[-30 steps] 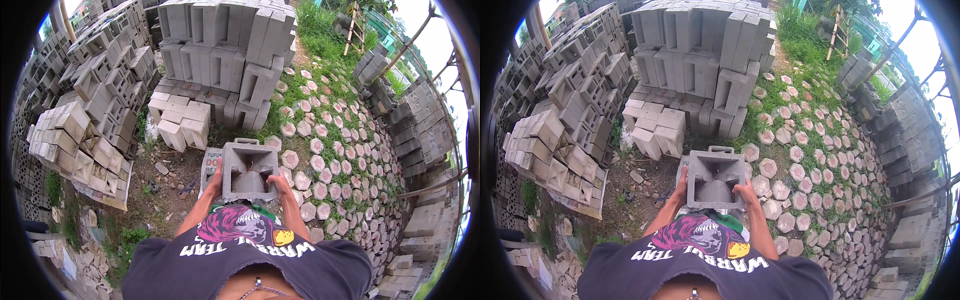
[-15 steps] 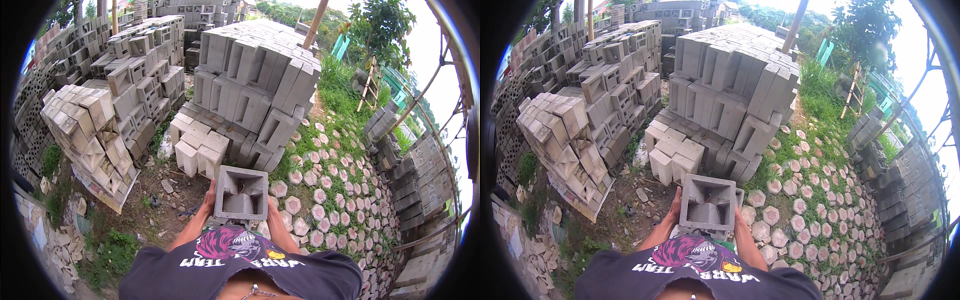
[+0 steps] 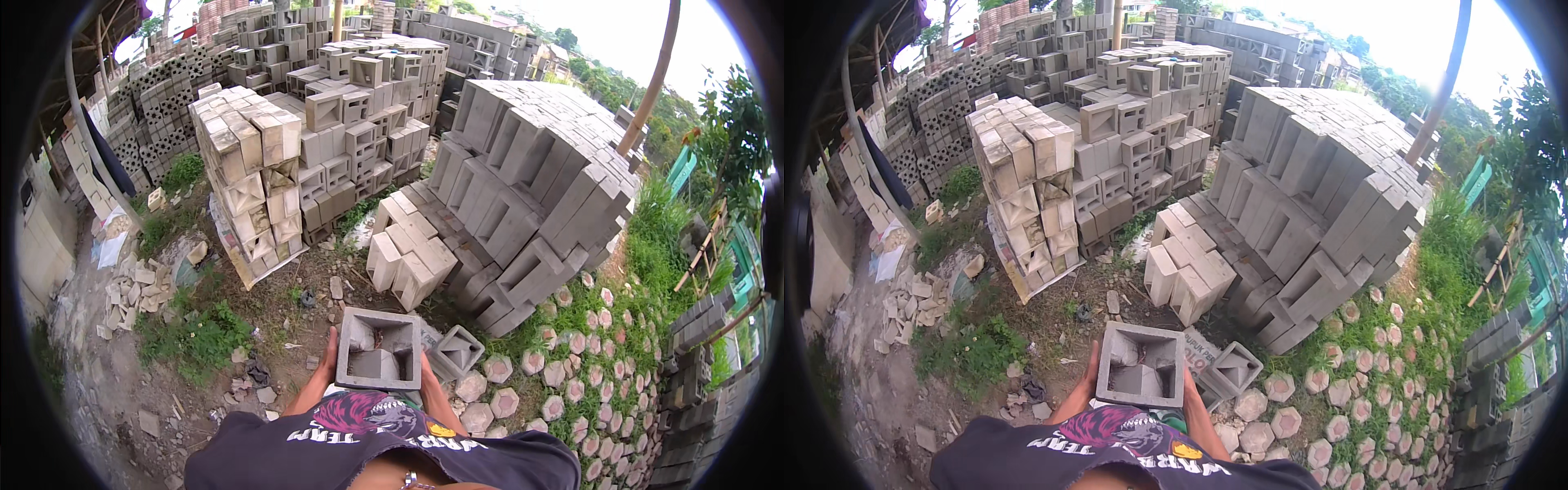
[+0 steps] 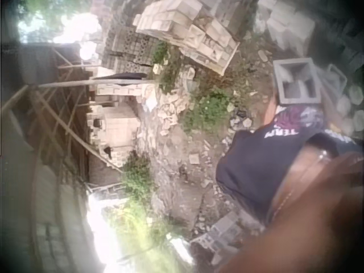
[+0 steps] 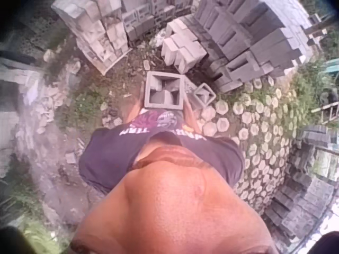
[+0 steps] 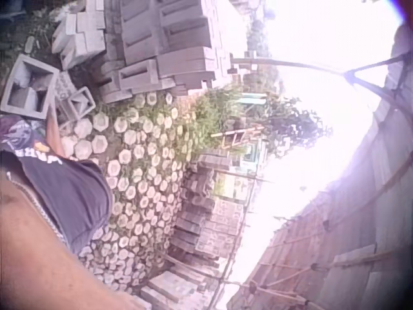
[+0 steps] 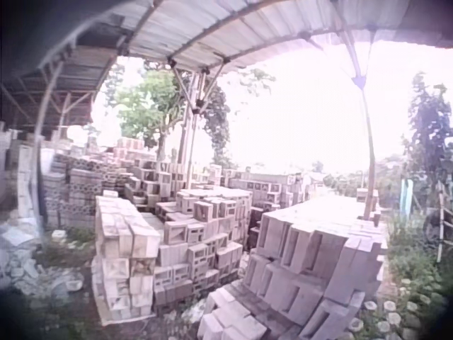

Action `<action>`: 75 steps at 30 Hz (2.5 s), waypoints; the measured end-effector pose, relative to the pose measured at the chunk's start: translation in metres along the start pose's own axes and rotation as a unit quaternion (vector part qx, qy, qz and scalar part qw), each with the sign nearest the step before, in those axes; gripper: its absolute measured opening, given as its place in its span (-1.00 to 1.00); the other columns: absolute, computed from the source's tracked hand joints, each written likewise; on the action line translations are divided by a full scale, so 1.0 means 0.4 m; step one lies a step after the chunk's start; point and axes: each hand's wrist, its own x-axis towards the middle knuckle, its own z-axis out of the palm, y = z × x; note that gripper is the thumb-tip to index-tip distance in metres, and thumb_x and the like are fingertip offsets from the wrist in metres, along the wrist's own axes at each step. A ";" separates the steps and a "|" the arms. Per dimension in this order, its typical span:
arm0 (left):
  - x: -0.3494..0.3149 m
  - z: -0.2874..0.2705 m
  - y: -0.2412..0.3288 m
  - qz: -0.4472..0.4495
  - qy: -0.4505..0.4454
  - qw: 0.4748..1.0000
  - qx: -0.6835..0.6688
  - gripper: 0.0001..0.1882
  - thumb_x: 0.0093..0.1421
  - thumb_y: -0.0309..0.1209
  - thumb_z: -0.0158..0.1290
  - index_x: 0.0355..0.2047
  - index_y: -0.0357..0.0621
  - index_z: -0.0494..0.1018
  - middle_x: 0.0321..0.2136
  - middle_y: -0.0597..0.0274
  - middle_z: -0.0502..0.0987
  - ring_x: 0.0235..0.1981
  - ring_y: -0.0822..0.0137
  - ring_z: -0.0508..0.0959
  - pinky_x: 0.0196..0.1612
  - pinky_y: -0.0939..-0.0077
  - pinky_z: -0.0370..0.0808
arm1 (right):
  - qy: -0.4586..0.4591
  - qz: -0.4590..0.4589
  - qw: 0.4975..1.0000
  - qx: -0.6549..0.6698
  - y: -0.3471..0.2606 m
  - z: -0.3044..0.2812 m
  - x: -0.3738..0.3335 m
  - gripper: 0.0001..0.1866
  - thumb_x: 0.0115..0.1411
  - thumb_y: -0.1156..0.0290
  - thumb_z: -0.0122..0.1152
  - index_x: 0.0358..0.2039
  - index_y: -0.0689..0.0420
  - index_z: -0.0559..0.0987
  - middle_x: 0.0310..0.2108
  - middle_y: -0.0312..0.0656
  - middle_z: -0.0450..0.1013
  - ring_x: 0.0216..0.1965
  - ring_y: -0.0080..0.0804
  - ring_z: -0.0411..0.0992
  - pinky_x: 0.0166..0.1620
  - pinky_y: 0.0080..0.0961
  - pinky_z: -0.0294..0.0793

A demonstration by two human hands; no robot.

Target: The person picks up hollow concrete blocks by hand from the ground and stacks them on top of existing piles.

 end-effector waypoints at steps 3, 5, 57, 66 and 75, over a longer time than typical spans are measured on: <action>-0.085 -0.027 -0.038 0.018 0.058 0.998 -0.031 -0.09 0.16 0.35 -0.37 0.10 -0.26 0.32 -0.05 0.04 0.44 -0.10 0.24 0.44 -0.04 0.37 0.37 | -0.039 0.024 0.998 -0.032 0.021 0.014 0.016 -0.18 0.26 -0.26 -0.45 0.24 0.21 0.18 0.21 -0.07 0.19 0.18 -0.22 0.20 0.24 -0.35 0.13; -0.140 -0.037 -0.068 0.032 0.091 0.994 -0.052 -0.10 0.16 0.35 -0.37 0.10 -0.26 0.32 -0.05 0.04 0.44 -0.11 0.24 0.44 -0.04 0.37 0.37 | -0.064 0.036 0.996 -0.055 0.036 0.020 0.028 -0.18 0.27 -0.25 -0.45 0.24 0.20 0.18 0.21 -0.07 0.19 0.18 -0.22 0.21 0.24 -0.36 0.13; -1.249 -0.416 -0.712 0.391 0.706 0.316 -0.498 -0.13 0.18 0.31 -0.34 0.08 -0.30 0.35 -0.12 0.11 0.47 -0.15 0.31 0.42 -0.07 0.47 0.34 | -0.642 0.525 0.350 -0.436 1.195 1.022 -0.457 -0.17 0.24 -0.28 -0.33 0.23 0.20 0.15 0.12 -0.08 0.25 0.10 -0.23 0.28 0.18 -0.35 0.23; -1.327 -0.723 -0.642 0.409 0.735 0.314 -0.441 -0.14 0.21 0.29 -0.40 0.09 -0.29 0.33 -0.09 0.10 0.45 -0.10 0.31 0.41 -0.02 0.46 0.32 | -0.675 0.507 0.317 -0.433 1.386 1.308 -0.477 -0.17 0.23 -0.28 -0.33 0.21 0.21 0.18 0.11 -0.05 0.26 0.09 -0.21 0.29 0.16 -0.31 0.27; -1.454 -0.889 -0.508 0.375 0.727 0.303 -0.488 -0.10 0.19 0.32 -0.40 0.10 -0.30 0.32 -0.08 0.03 0.46 -0.10 0.29 0.43 0.02 0.44 0.32 | -0.666 0.499 0.322 -0.452 1.544 1.492 -0.497 -0.20 0.25 -0.27 -0.34 0.19 0.21 0.22 0.08 -0.07 0.28 0.05 -0.23 0.31 0.14 -0.33 0.28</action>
